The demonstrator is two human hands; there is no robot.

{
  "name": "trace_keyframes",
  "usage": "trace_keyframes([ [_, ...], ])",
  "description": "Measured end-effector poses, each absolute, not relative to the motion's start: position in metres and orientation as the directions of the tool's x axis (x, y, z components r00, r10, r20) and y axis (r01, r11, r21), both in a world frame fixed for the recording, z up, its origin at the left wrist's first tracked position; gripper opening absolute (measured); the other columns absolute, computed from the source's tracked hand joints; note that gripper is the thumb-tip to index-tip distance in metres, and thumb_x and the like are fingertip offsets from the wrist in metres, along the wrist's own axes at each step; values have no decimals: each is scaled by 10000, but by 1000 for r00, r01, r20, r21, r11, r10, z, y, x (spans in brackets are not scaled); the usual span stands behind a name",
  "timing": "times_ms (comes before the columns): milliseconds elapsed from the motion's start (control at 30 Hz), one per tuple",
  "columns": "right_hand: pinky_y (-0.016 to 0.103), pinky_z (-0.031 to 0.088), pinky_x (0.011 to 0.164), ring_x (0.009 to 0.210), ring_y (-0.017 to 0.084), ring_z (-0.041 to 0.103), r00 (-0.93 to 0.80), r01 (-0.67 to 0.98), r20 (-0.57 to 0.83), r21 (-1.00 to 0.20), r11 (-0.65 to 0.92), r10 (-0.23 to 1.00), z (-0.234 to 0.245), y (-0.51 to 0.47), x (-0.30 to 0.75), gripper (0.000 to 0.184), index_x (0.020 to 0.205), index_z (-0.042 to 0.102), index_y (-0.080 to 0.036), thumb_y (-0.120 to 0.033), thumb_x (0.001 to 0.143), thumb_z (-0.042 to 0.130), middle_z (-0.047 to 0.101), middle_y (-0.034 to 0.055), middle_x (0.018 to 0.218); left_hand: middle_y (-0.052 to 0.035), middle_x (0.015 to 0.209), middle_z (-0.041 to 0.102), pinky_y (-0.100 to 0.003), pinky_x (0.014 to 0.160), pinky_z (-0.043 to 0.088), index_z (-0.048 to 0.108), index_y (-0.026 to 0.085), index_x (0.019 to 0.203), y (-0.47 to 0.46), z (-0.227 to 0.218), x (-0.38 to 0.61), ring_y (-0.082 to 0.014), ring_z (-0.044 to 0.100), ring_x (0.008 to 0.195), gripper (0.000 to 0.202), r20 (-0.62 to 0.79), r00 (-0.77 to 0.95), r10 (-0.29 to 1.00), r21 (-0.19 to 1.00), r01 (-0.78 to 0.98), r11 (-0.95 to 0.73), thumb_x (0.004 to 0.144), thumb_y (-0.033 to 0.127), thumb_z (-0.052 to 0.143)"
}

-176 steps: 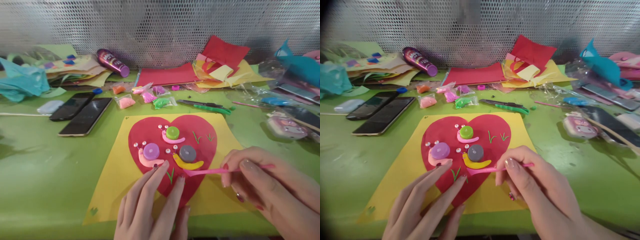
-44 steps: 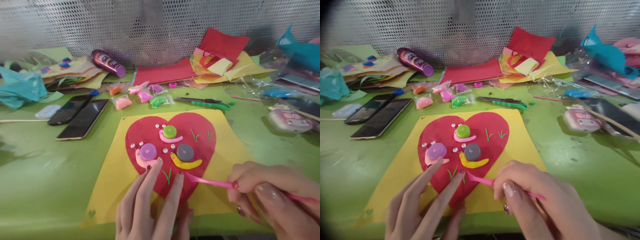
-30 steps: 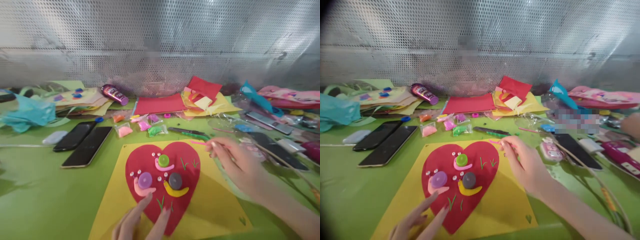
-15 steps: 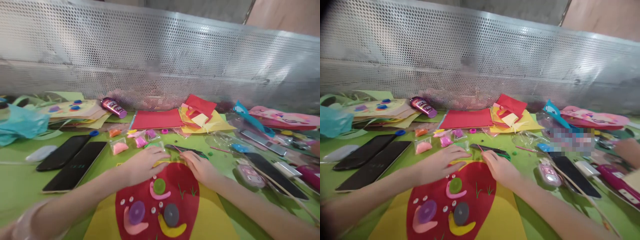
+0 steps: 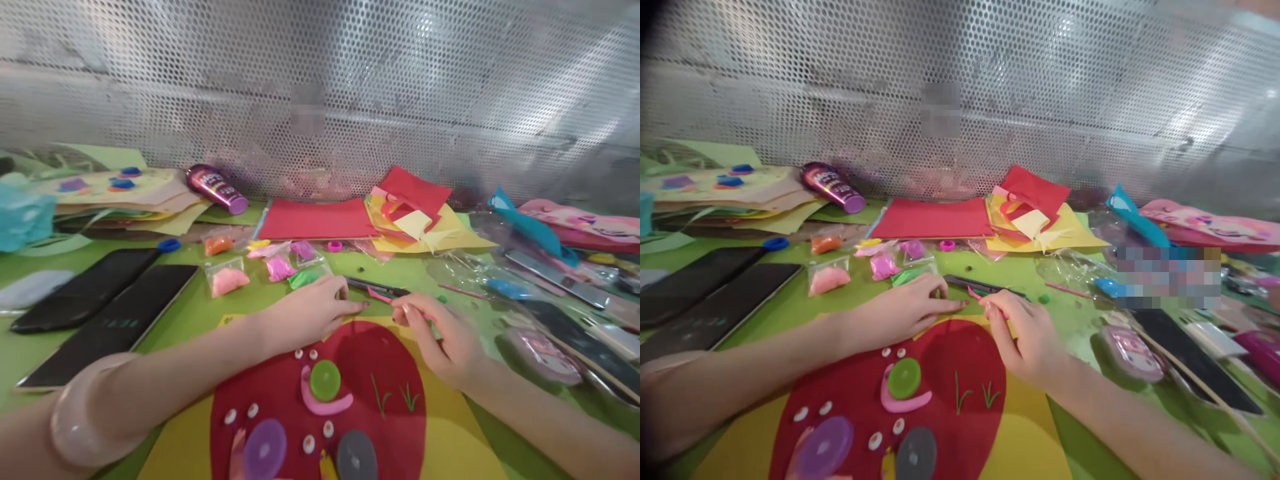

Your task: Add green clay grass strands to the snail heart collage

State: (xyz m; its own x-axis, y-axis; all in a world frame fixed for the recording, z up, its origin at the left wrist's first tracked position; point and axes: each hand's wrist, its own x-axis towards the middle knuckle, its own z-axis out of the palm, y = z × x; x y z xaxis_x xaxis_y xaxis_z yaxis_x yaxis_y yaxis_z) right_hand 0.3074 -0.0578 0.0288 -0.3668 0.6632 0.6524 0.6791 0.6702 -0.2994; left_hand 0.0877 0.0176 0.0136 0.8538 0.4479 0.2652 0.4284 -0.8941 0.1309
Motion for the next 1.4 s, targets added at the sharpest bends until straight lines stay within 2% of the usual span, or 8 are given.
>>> trace_keyframes([
  [133,245,515,597,673,118,619,-401,696,655,-237,678,640,31,-59,308,134,998,548,-155,-167,982,415,618,0,775,-56,1045,579,-363,793,542,560,165,1137,22,8,84,-183,586,935,220,276,847,455,70,454,-888,923,206,538],
  [300,244,532,590,665,114,623,-417,715,668,-177,677,616,31,-61,309,124,993,545,-149,-170,984,423,619,-3,779,-53,1027,578,-344,753,545,551,168,1146,22,5,86,-176,587,900,238,291,850,439,-18,464,-886,908,181,555],
  [400,237,528,572,659,125,640,-435,724,656,-152,673,617,30,-61,308,121,985,548,-174,-151,958,432,645,9,771,-50,1040,570,-352,794,537,558,142,1134,19,7,90,-179,588,923,225,285,852,438,-44,469,-882,929,229,524],
  [700,254,501,579,619,136,643,-416,725,666,-167,668,619,30,-61,310,141,967,561,-222,-168,946,433,660,6,741,-67,1097,574,-402,841,527,560,157,1138,21,12,87,-209,574,1005,229,239,845,479,25,488,-873,918,222,548],
  [900,246,517,575,625,110,612,-453,710,665,-133,691,593,32,-62,310,174,972,577,-151,-254,998,439,627,-2,755,-69,1088,589,-390,833,534,569,153,1117,27,5,87,-194,592,966,229,306,834,458,68,461,-885,917,264,559],
  [1133,250,526,591,651,109,603,-437,702,681,-150,696,587,31,-65,313,160,994,587,-153,-271,991,479,613,-3,790,-66,1080,597,-381,826,543,574,152,1113,27,4,83,-183,604,942,222,380,805,457,147,435,-888,919,258,559],
  [1267,250,530,596,654,109,611,-442,694,696,-133,708,565,33,-64,313,157,996,582,-150,-253,997,463,615,-5,779,-57,1069,593,-377,836,537,593,163,1111,23,14,81,-182,592,963,211,438,783,442,140,426,-894,906,146,542],
  [1400,244,516,579,624,106,606,-444,698,697,-126,705,563,35,-64,312,173,964,581,-153,-262,999,451,622,-7,760,-61,1146,570,-410,956,463,640,204,1102,-12,41,65,-203,524,1081,383,504,746,435,95,452,-887,892,33,368],
])
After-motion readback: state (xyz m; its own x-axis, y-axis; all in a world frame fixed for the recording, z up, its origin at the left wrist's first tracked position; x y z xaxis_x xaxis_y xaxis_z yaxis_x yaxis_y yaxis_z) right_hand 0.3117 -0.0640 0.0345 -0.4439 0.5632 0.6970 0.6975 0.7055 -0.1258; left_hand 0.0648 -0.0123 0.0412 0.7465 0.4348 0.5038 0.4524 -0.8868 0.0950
